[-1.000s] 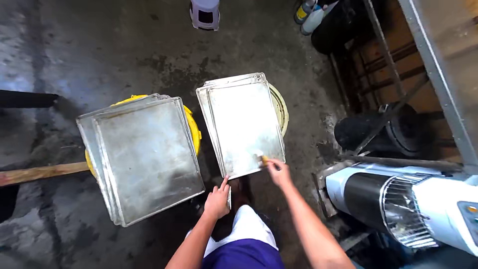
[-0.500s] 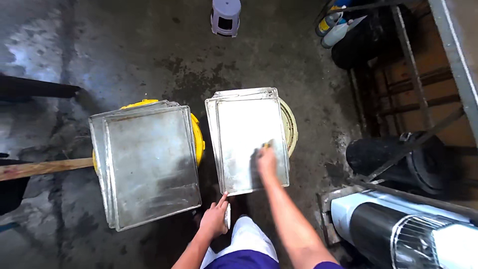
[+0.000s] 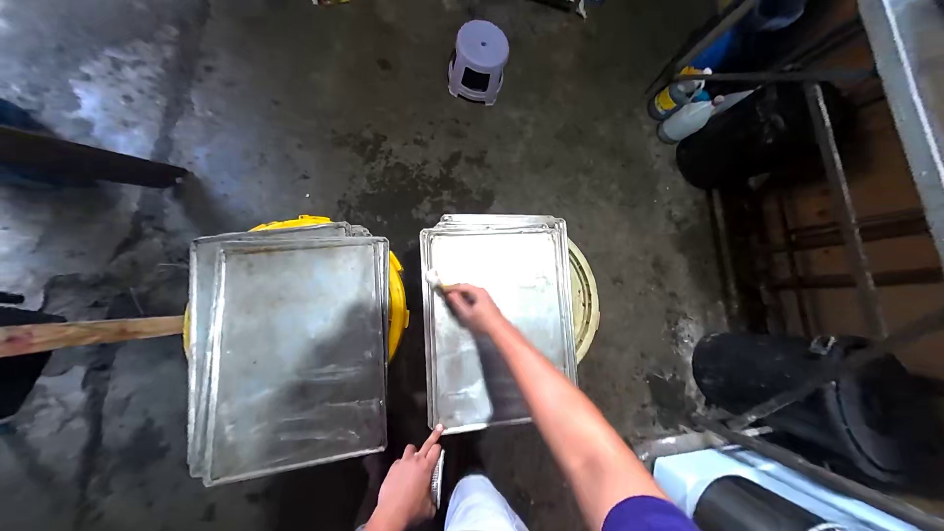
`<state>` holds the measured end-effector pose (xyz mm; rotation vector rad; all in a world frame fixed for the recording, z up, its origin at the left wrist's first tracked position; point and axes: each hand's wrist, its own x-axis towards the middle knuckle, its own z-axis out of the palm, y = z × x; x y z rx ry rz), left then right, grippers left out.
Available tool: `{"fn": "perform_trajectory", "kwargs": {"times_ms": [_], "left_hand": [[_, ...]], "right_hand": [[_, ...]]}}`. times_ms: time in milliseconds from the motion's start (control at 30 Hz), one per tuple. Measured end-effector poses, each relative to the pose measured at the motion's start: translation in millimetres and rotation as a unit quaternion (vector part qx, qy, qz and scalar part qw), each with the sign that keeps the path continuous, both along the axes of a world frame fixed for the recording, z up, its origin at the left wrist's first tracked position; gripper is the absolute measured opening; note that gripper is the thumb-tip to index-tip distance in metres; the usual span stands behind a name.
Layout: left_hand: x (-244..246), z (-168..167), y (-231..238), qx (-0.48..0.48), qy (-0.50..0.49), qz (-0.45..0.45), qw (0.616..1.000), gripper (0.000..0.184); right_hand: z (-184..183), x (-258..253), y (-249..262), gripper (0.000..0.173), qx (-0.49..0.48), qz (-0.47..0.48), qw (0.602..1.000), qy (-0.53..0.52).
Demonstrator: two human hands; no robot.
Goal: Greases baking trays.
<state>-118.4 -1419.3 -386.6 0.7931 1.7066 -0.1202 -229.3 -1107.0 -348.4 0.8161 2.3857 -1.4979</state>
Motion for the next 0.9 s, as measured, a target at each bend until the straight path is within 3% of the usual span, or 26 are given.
{"fn": "perform_trajectory", "kwargs": {"times_ms": [33, 133, 167, 233, 300, 333, 400, 433, 500, 567, 600, 667, 733, 800, 900], "left_hand": [[1, 0, -1, 0.001, 0.000, 0.003, 1.000, 0.087], [3, -2, -3, 0.012, -0.001, 0.018, 1.000, 0.086], [5, -3, -5, 0.009, -0.001, 0.017, 1.000, 0.087], [6, -2, -5, 0.002, -0.003, 0.019, 1.000, 0.088], [4, 0, -1, 0.003, 0.000, 0.025, 1.000, 0.088], [4, 1, -2, 0.002, 0.001, 0.022, 1.000, 0.088], [3, 1, -2, -0.005, 0.001, 0.014, 1.000, 0.089], [3, 1, -3, -0.005, 0.000, 0.012, 1.000, 0.089], [5, 2, -2, -0.003, -0.001, 0.013, 1.000, 0.090], [7, 2, -1, -0.003, 0.001, 0.008, 1.000, 0.092], [7, 1, -1, -0.004, 0.005, 0.006, 1.000, 0.092], [7, 2, -1, -0.008, 0.010, 0.000, 1.000, 0.093], [6, 3, -2, -0.012, 0.016, -0.007, 1.000, 0.095], [6, 4, -4, -0.013, 0.017, -0.011, 1.000, 0.097], [8, 7, -3, -0.012, 0.014, -0.023, 1.000, 0.098]], "right_hand": [[4, 4, 34, 0.030, -0.009, -0.065, 0.998, 0.025], [9, 10, 122, 0.031, 0.166, -0.150, 0.975, -0.020], [11, 2, 113, 0.032, 0.202, -0.133, 0.967, -0.078], [14, -18, 37, 0.029, 0.191, -0.039, 0.966, -0.168], [0, -4, -29, 0.029, 0.120, 0.062, 0.984, -0.116], [-5, 20, -35, 0.031, 0.069, 0.051, 0.995, -0.056], [-8, 84, 7, 0.029, -0.006, -0.088, 0.995, 0.041], [-4, 113, 39, 0.028, 0.021, -0.147, 0.988, 0.044], [13, 144, 64, 0.031, 0.115, -0.151, 0.978, -0.084], [27, 127, 4, 0.030, 0.140, -0.061, 0.960, -0.237], [23, 114, -40, 0.029, 0.118, 0.002, 0.963, -0.244], [4, 120, -91, 0.030, 0.055, 0.071, 0.986, -0.137], [-7, 162, -57, 0.031, -0.010, -0.049, 0.998, -0.028], [5, 220, 21, 0.029, 0.017, -0.229, 0.973, -0.014], [19, 301, 77, 0.038, -0.109, -0.485, 0.868, -0.012]]}}
